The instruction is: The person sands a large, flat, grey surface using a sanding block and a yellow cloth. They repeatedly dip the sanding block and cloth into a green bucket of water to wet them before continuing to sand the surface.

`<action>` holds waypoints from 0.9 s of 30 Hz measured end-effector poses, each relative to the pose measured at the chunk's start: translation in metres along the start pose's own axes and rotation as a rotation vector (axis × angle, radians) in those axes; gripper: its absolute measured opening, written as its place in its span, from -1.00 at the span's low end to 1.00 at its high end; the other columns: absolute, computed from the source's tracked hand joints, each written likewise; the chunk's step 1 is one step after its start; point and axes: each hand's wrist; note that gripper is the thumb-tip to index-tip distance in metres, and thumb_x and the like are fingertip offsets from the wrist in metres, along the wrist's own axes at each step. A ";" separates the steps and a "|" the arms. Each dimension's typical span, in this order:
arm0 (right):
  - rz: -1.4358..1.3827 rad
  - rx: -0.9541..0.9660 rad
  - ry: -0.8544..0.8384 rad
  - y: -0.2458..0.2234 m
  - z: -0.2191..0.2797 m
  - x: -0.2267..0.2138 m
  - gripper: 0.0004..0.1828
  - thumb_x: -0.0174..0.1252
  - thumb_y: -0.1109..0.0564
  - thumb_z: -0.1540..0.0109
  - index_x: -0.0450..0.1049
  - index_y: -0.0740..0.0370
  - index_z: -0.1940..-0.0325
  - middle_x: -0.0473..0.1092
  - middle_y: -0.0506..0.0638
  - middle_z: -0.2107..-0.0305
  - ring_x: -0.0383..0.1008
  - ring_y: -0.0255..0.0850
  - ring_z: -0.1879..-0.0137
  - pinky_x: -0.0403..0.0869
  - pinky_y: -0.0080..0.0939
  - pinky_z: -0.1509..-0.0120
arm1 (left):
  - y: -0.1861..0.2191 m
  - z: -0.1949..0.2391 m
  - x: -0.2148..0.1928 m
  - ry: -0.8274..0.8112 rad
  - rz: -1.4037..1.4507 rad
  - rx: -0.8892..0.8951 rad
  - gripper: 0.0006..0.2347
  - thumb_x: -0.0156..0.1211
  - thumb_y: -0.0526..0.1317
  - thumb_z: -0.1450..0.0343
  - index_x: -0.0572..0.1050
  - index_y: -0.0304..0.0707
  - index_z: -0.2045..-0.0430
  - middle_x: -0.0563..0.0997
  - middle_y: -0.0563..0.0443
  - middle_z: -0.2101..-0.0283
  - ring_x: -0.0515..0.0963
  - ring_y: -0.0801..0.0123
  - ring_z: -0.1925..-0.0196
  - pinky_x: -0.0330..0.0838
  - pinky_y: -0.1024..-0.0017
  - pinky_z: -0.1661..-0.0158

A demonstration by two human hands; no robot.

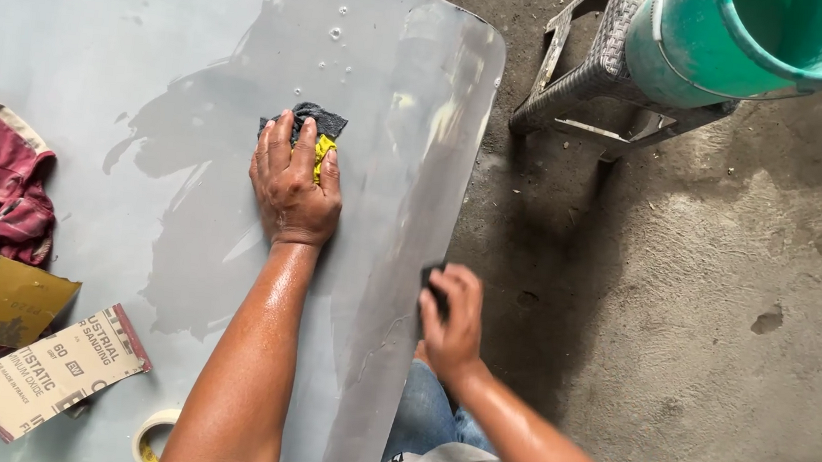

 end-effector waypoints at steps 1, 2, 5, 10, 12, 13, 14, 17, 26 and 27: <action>0.000 -0.001 -0.001 0.002 0.001 0.001 -0.68 0.22 0.21 -0.28 0.42 0.25 -0.11 0.26 0.23 -0.11 0.33 0.09 -0.29 0.40 0.00 -0.36 | 0.001 0.000 -0.001 0.001 0.000 -0.001 -0.60 0.14 -0.11 -0.52 0.46 -0.24 -0.25 0.32 -0.21 -0.42 0.22 -0.08 -0.48 0.04 0.00 -0.41; 0.016 -0.002 -0.018 0.003 0.003 0.001 -0.68 0.22 0.21 -0.27 0.42 0.25 -0.10 0.26 0.23 -0.11 0.32 0.10 -0.29 0.38 0.01 -0.37 | 0.002 0.000 -0.002 -0.009 0.001 -0.005 -0.60 0.13 -0.11 -0.52 0.46 -0.25 -0.26 0.32 -0.21 -0.41 0.21 -0.08 -0.48 0.04 -0.01 -0.41; 0.030 -0.078 0.085 0.014 -0.048 0.008 -0.72 0.20 0.21 -0.29 0.43 0.25 -0.09 0.28 0.20 -0.11 0.32 0.10 -0.31 0.36 0.04 -0.42 | 0.001 0.000 -0.002 -0.019 -0.002 -0.007 -0.59 0.13 -0.11 -0.52 0.45 -0.25 -0.26 0.32 -0.21 -0.41 0.21 -0.08 -0.48 0.04 -0.01 -0.41; 0.085 -0.005 0.280 0.038 -0.175 0.005 -0.75 0.21 0.18 -0.30 0.45 0.24 -0.06 0.30 0.18 -0.10 0.33 0.10 -0.30 0.35 0.08 -0.43 | 0.001 0.001 -0.001 -0.002 -0.017 0.001 -0.60 0.13 -0.11 -0.52 0.46 -0.24 -0.25 0.32 -0.21 -0.41 0.21 -0.08 -0.48 0.03 -0.01 -0.41; 0.125 0.023 0.254 0.042 -0.182 0.003 -0.73 0.19 0.17 -0.31 0.45 0.24 -0.08 0.28 0.19 -0.11 0.32 0.10 -0.30 0.36 0.07 -0.41 | 0.003 -0.001 -0.002 0.002 -0.001 -0.003 -0.61 0.13 -0.11 -0.52 0.47 -0.22 -0.25 0.32 -0.19 -0.41 0.21 -0.07 -0.48 0.04 0.00 -0.42; 0.129 0.021 0.257 0.038 -0.161 0.000 -0.73 0.19 0.17 -0.31 0.45 0.24 -0.08 0.28 0.19 -0.11 0.32 0.10 -0.30 0.36 0.07 -0.41 | 0.004 0.000 0.000 0.002 0.004 -0.001 -0.61 0.13 -0.11 -0.52 0.47 -0.22 -0.25 0.32 -0.19 -0.41 0.21 -0.07 -0.48 0.04 0.00 -0.42; 0.127 -0.052 0.221 0.033 -0.140 -0.001 -0.72 0.19 0.19 -0.31 0.44 0.25 -0.10 0.28 0.20 -0.13 0.31 0.12 -0.33 0.34 0.10 -0.44 | 0.003 0.000 -0.001 -0.005 -0.011 -0.002 -0.61 0.13 -0.11 -0.53 0.46 -0.23 -0.26 0.32 -0.20 -0.41 0.22 -0.07 -0.47 0.04 -0.01 -0.41; 0.089 -0.186 0.115 0.004 -0.050 -0.001 -0.69 0.19 0.25 -0.29 0.42 0.26 -0.12 0.31 0.21 -0.12 0.32 0.14 -0.33 0.34 0.11 -0.43 | 0.001 0.001 -0.002 -0.010 -0.020 -0.009 -0.60 0.13 -0.10 -0.53 0.45 -0.24 -0.26 0.31 -0.20 -0.41 0.22 -0.07 -0.47 0.05 0.00 -0.41; 0.167 -0.245 0.139 0.043 -0.135 0.010 -0.72 0.15 0.25 -0.31 0.43 0.22 -0.12 0.36 0.13 -0.14 0.33 0.08 -0.34 0.30 0.09 -0.43 | 0.001 0.000 0.000 -0.004 -0.019 -0.001 -0.60 0.14 -0.12 -0.52 0.46 -0.24 -0.26 0.32 -0.20 -0.41 0.22 -0.08 -0.47 0.05 -0.01 -0.40; 0.207 -0.123 0.210 0.051 -0.173 0.011 -0.77 0.13 0.21 -0.33 0.43 0.23 -0.09 0.33 0.16 -0.13 0.30 0.06 -0.33 0.28 0.09 -0.44 | 0.001 0.001 -0.001 -0.012 -0.020 -0.006 -0.60 0.14 -0.11 -0.52 0.45 -0.25 -0.26 0.32 -0.21 -0.41 0.22 -0.08 -0.47 0.04 -0.01 -0.40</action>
Point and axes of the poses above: each hand's wrist, its own z-axis away from the middle knuckle, its own x-axis out of the palm, y = z × x
